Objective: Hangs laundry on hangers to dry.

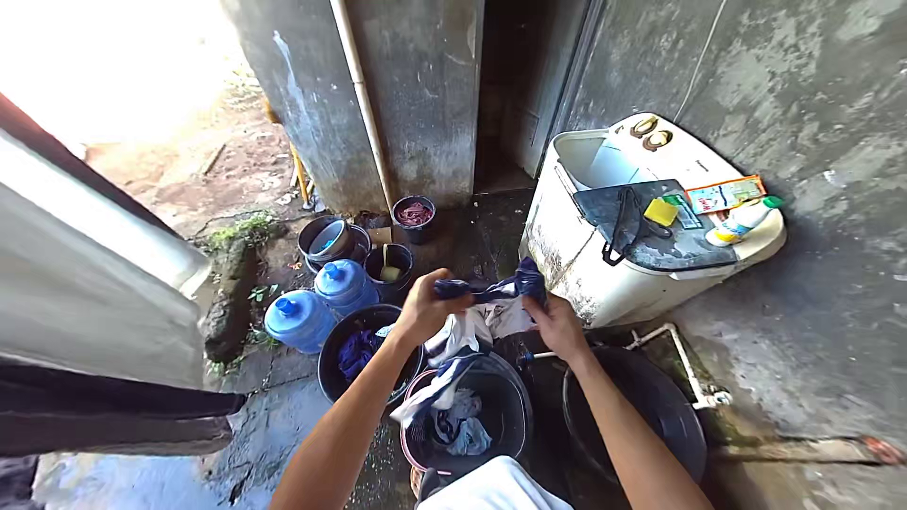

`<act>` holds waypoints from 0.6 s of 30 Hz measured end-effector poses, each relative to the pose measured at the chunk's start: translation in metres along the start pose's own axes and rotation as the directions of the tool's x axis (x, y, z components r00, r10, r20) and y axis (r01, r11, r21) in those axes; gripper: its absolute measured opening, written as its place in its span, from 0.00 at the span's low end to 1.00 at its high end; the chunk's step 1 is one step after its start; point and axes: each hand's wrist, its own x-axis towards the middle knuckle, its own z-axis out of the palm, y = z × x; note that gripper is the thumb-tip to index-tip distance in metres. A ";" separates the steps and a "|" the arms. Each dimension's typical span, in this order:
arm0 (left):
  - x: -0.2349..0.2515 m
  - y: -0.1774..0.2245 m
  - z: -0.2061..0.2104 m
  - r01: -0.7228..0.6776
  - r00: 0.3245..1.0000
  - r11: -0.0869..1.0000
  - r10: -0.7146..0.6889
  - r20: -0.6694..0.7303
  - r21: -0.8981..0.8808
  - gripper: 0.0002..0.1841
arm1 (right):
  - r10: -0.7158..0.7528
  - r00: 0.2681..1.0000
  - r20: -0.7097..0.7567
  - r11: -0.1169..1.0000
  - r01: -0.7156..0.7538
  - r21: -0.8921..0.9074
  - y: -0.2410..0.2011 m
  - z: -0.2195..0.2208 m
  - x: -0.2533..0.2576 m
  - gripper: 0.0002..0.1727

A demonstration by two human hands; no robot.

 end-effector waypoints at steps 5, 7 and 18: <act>-0.001 -0.015 -0.060 -0.006 0.938 0.988 -0.047 -0.344 -0.152 0.10 | 0.191 0.964 -0.186 0.922 -0.111 0.372 0.012 -0.048 -0.004 0.12; -0.007 -0.015 -0.078 -0.005 0.899 0.992 -0.050 -0.435 -0.123 0.11 | 0.222 0.945 -0.240 0.905 -0.108 0.412 0.009 -0.058 -0.005 0.12; -0.044 0.056 -0.089 -0.031 0.899 0.978 -0.063 -0.433 -0.206 0.12 | 0.084 0.974 -0.212 0.605 -0.219 -0.766 -0.110 -0.073 -0.025 0.43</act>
